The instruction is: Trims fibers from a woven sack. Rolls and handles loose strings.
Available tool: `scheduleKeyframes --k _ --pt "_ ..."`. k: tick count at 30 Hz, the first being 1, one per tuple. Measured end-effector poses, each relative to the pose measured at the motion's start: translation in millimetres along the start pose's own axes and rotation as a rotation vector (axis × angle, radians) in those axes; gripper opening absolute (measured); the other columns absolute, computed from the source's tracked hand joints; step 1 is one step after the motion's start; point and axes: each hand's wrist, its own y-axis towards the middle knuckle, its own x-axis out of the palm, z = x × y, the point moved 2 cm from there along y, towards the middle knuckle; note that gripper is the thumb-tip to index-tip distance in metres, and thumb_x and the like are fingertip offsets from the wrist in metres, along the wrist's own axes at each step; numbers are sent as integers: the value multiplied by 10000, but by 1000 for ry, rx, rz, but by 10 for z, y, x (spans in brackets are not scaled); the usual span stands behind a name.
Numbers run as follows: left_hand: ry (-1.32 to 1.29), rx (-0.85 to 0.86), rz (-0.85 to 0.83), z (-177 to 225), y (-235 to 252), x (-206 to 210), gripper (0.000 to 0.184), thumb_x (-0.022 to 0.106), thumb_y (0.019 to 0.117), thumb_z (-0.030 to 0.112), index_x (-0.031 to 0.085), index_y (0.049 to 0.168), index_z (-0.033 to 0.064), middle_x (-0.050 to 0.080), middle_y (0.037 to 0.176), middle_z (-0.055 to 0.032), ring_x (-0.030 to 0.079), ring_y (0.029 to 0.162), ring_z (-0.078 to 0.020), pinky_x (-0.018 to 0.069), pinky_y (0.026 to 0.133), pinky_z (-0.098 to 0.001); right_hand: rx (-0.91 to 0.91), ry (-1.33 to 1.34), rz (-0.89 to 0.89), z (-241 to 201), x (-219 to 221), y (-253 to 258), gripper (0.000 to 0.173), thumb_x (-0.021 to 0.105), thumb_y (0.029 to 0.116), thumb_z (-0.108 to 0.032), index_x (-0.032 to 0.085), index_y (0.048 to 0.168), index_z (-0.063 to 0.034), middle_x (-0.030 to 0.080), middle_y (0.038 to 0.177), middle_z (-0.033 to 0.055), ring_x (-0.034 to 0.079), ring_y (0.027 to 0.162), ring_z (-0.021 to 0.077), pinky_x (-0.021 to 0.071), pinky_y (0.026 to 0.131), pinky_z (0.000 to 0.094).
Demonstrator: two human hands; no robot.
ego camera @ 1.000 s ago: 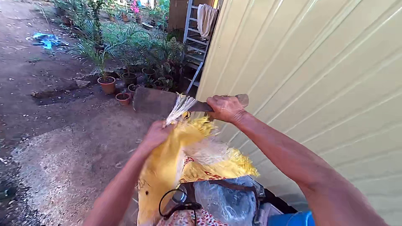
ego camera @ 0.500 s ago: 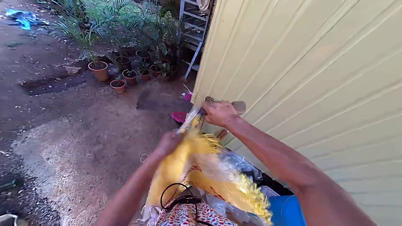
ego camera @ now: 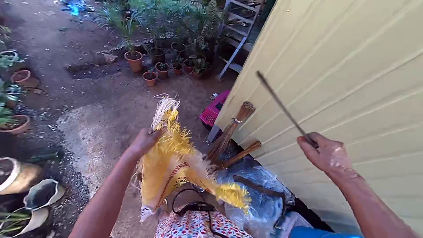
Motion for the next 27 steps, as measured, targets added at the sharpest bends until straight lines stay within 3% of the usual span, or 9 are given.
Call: scheduleKeyframes --k 2,5,11,13,15,16,20,25,27 --pt "72 47 17 0 63 27 305 516 1085 204 637 944 -36 590 762 -90 564 682 -146 500 686 -372 -176 9 29 -251 151 -162 383 533 961 -243 672 925 112 622 682 284 614 581 474 442 518 640" --pt "250 98 -40 40 143 105 339 547 1076 212 647 930 -77 612 790 -187 596 744 -288 486 735 -519 -348 -54 61 -483 286 -291 314 563 898 -219 658 843 76 632 679 251 639 569 459 448 466 602" --pt "520 158 -153 237 240 254 350 572 1056 214 634 876 -79 613 792 -221 614 781 -375 467 738 -600 -528 -161 -11 -744 493 -193 235 684 858 -182 664 831 51 652 713 238 687 648 455 514 513 582" --pt "739 177 -219 435 196 276 315 700 971 230 656 1032 -76 671 937 -266 665 925 -441 496 820 -646 -467 -188 -139 -833 532 -106 228 723 882 -166 674 890 56 670 785 253 696 734 469 526 598 599" --pt "1006 85 -272 728 127 225 669 816 885 353 550 1359 -37 656 1183 -286 630 1130 -475 479 939 -676 -417 -201 -208 -870 559 -39 244 700 916 -182 674 927 60 681 835 262 700 784 470 528 641 600" --pt "1130 56 -258 858 92 172 704 818 884 331 526 1403 -43 629 1248 -305 600 1180 -501 465 954 -693 -403 -204 -225 -870 575 -21 256 684 932 -194 674 945 61 684 853 265 701 802 470 528 656 600" --pt "1423 75 -125 1227 68 -101 191 609 988 27 676 1138 -71 650 1174 -322 609 1141 -538 484 881 -685 -407 -173 -243 -910 675 -84 278 670 943 -201 678 1001 70 693 903 283 702 830 490 525 669 620" --pt "1269 0 -35 1224 292 -267 243 570 1019 136 674 1081 -75 652 1147 -331 607 1146 -532 462 878 -713 -518 -126 -298 -1177 831 -136 284 658 944 -204 679 1002 73 702 916 280 709 844 483 535 679 613" --pt "1187 -3 23 1331 252 -292 241 577 1011 121 666 1073 -94 638 1153 -357 592 1154 -554 445 882 -740 -545 -165 -451 -1355 874 -107 313 614 989 -231 660 1086 63 699 1010 285 699 949 477 532 768 610"
